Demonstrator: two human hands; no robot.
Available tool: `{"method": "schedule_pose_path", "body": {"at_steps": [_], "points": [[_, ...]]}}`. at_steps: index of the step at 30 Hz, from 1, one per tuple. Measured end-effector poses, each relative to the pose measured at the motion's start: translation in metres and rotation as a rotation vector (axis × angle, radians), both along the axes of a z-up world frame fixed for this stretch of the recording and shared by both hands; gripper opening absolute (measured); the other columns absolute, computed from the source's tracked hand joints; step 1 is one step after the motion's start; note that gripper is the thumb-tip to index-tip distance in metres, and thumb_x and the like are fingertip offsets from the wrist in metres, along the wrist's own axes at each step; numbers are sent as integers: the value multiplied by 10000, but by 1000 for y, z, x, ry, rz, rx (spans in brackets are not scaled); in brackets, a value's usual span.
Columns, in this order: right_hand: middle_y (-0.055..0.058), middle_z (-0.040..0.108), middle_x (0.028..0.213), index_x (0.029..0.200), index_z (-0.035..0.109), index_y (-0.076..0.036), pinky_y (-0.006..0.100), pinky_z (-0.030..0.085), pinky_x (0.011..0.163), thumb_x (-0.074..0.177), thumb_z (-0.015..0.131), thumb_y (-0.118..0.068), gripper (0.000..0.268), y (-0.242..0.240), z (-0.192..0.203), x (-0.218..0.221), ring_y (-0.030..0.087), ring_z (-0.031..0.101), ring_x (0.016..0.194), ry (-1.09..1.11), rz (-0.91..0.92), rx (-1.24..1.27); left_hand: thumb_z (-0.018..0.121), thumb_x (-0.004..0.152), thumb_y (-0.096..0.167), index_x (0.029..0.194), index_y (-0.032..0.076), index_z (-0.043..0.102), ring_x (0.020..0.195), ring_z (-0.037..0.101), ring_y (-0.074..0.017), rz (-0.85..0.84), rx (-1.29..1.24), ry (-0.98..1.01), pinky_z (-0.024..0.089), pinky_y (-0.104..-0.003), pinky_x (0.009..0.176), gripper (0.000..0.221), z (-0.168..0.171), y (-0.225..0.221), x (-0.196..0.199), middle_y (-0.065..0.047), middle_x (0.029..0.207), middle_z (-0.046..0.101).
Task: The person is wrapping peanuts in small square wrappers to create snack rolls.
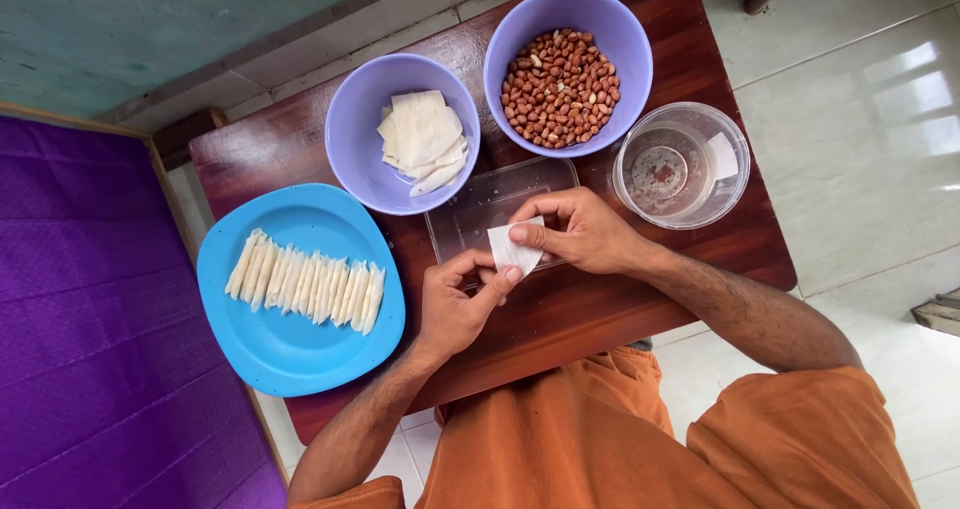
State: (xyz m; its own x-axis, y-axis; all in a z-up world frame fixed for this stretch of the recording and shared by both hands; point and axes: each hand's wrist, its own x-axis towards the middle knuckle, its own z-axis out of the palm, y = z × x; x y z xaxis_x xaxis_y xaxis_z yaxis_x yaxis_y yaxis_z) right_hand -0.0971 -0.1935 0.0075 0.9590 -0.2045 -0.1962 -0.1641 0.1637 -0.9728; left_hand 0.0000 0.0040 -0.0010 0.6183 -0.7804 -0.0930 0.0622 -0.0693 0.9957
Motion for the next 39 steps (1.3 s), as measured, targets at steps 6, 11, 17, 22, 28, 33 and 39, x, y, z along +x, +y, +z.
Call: {"method": "schedule_pose_path", "body": {"at_steps": [6, 11, 17, 22, 28, 33, 39], "points": [[16, 561, 512, 1004, 787, -36, 172, 448, 485, 981, 711, -156, 144, -2, 17, 0, 50, 526, 471, -19, -21, 22, 707, 966, 66, 1095, -42, 746, 452, 582, -100, 40, -10, 172, 520, -230, 536, 173, 4, 0, 4, -71, 451, 589], [134, 733, 627, 1065, 790, -38, 228, 550, 541, 971, 701, -142, 166, -1, 8, -2, 110, 655, 532, -61, 5, 34, 715, 956, 70, 1142, -17, 751, 784, 744, -184, 109, -77, 169, 601, -266, 669, 208, -6, -2, 3, -176, 950, 778], [118, 806, 855, 1113, 805, -77, 305, 588, 760, 950, 739, -217, 225, -4, 4, -3, 110, 694, 815, -171, -22, -156, 754, 950, 119, 1288, 10, 706, 1195, 670, -328, 54, -150, -288, 554, -431, 961, 358, 8, -4, 8, -214, 1299, 707], [151, 793, 975, 1054, 818, -55, 356, 591, 827, 931, 769, -137, 155, -3, 0, 0, 188, 724, 924, -256, -113, -236, 795, 910, 127, 1304, 37, 711, 1164, 702, -341, 43, -158, -438, 554, -437, 965, 413, 8, -3, 7, -201, 1293, 718], [170, 768, 965, 1023, 804, -7, 331, 590, 801, 879, 814, -42, 149, -4, 0, -1, 197, 708, 899, -273, -194, -224, 814, 891, 129, 1250, 31, 741, 1037, 736, -304, 6, -173, -388, 591, -393, 850, 379, 6, -3, 5, -195, 1201, 753], [104, 736, 902, 1154, 742, 16, 254, 593, 734, 890, 799, -34, 275, -1, -1, -2, 115, 670, 830, -182, -264, -35, 817, 874, 119, 1202, 59, 772, 1056, 741, -349, -43, -168, -346, 595, -421, 838, 336, 8, -5, -2, -188, 1168, 765], [105, 735, 904, 1191, 721, 22, 227, 593, 701, 912, 778, -46, 292, -3, 1, -2, 93, 667, 811, -157, -263, -16, 821, 872, 123, 1177, 59, 782, 1023, 754, -363, -49, -188, -406, 593, -444, 850, 314, 11, -5, 2, -181, 1138, 775]]}}
